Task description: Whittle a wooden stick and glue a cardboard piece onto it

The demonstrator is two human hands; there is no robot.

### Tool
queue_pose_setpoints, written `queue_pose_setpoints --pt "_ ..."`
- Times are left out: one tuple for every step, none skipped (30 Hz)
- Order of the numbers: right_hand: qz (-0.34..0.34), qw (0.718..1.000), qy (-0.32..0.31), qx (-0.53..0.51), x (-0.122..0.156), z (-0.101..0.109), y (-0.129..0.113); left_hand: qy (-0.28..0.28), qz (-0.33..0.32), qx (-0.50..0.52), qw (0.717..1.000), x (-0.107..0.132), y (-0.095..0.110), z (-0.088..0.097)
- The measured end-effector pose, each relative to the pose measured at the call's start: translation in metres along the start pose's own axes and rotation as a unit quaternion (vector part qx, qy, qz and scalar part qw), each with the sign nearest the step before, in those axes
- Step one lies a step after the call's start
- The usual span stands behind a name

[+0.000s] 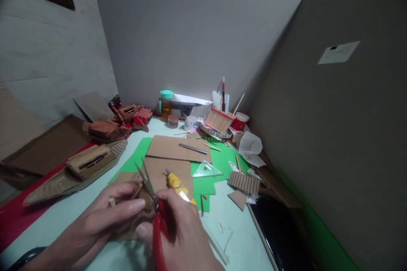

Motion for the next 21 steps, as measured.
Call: queue_pose_setpoints --pt "0.002 1.0 0.005 -0.008 0.0 0.001 0.001 -0.004 0.008 0.008 1.0 -0.001 -0.003 0.0" --pt "0.002 1.0 0.011 -0.014 -0.001 0.002 0.002 -0.001 0.009 0.015 1.0 -0.002 -0.005 0.001" --pt "-0.001 1.0 0.013 -0.02 -0.001 0.003 0.003 0.004 -0.001 0.02 1.0 -0.004 -0.005 0.003" --pt "-0.008 1.0 0.012 -0.024 -0.001 0.004 0.005 0.012 -0.017 0.022 1.0 -0.005 -0.003 0.007" --pt "-0.016 1.0 0.006 -0.026 0.0 0.003 0.005 0.024 -0.034 0.02 0.999 -0.006 -0.001 0.01" --pt "-0.024 0.999 -0.004 -0.027 0.001 0.001 0.006 0.037 -0.05 0.016 0.998 -0.007 0.002 0.014" --pt "-0.029 0.999 -0.015 -0.026 0.002 -0.001 0.006 0.049 -0.063 0.015 0.997 -0.007 0.004 0.017" --pt "-0.034 0.999 -0.023 -0.023 0.003 -0.003 0.006 0.056 -0.072 0.016 0.996 -0.007 0.006 0.02" --pt "-0.036 0.999 -0.024 -0.017 0.004 -0.005 0.006 0.065 -0.077 0.019 0.995 -0.007 0.007 0.022" --pt "-0.037 0.999 -0.022 -0.009 0.005 -0.006 0.006 0.071 -0.08 0.022 0.994 -0.006 0.007 0.023" --pt "-0.036 0.999 -0.018 -0.002 0.006 -0.007 0.006 0.076 -0.081 0.024 0.994 -0.006 0.006 0.024" --pt "-0.036 0.999 -0.014 0.005 0.007 -0.008 0.006 0.078 -0.082 0.026 0.993 -0.005 0.006 0.025" --pt "-0.033 0.999 -0.011 0.012 0.007 -0.009 0.006 0.081 -0.082 0.026 0.993 -0.004 0.005 0.026" --pt "-0.03 0.999 -0.011 0.018 0.007 -0.01 0.005 0.079 -0.082 0.025 0.993 -0.003 0.004 0.025" --pt "-0.025 0.999 -0.01 0.023 0.006 -0.011 0.004 0.075 -0.082 0.023 0.994 -0.003 0.003 0.024" --pt "-0.021 0.999 -0.007 0.026 0.006 -0.011 0.003 0.068 -0.08 0.019 0.994 -0.002 0.002 0.023" --pt "-0.016 0.999 -0.003 0.03 0.005 -0.011 0.003 0.061 -0.077 0.016 0.995 -0.002 0.001 0.021" --pt "-0.011 0.999 0.002 0.032 0.004 -0.01 0.003 0.055 -0.074 0.012 0.996 -0.003 0.0 0.02" --pt "-0.004 0.999 0.006 0.032 0.004 -0.01 0.003 0.051 -0.072 0.007 0.996 -0.003 0.0 0.019" --pt "0.007 1.0 0.007 0.03 0.003 -0.01 0.003 0.048 -0.07 0.004 0.996 -0.004 0.0 0.018" --pt "0.022 0.999 0.007 0.028 0.002 -0.011 0.003 0.046 -0.069 0.003 0.997 -0.004 0.0 0.018"
Point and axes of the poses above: each hand's wrist, its own x-axis away from the middle knuckle, its own z-axis out of the back of the hand, y = z × x, the point moved 10 cm from there along -x, towards the middle knuckle, and after that the axes turned 9 degrees about -x, right-handed, at the moved point
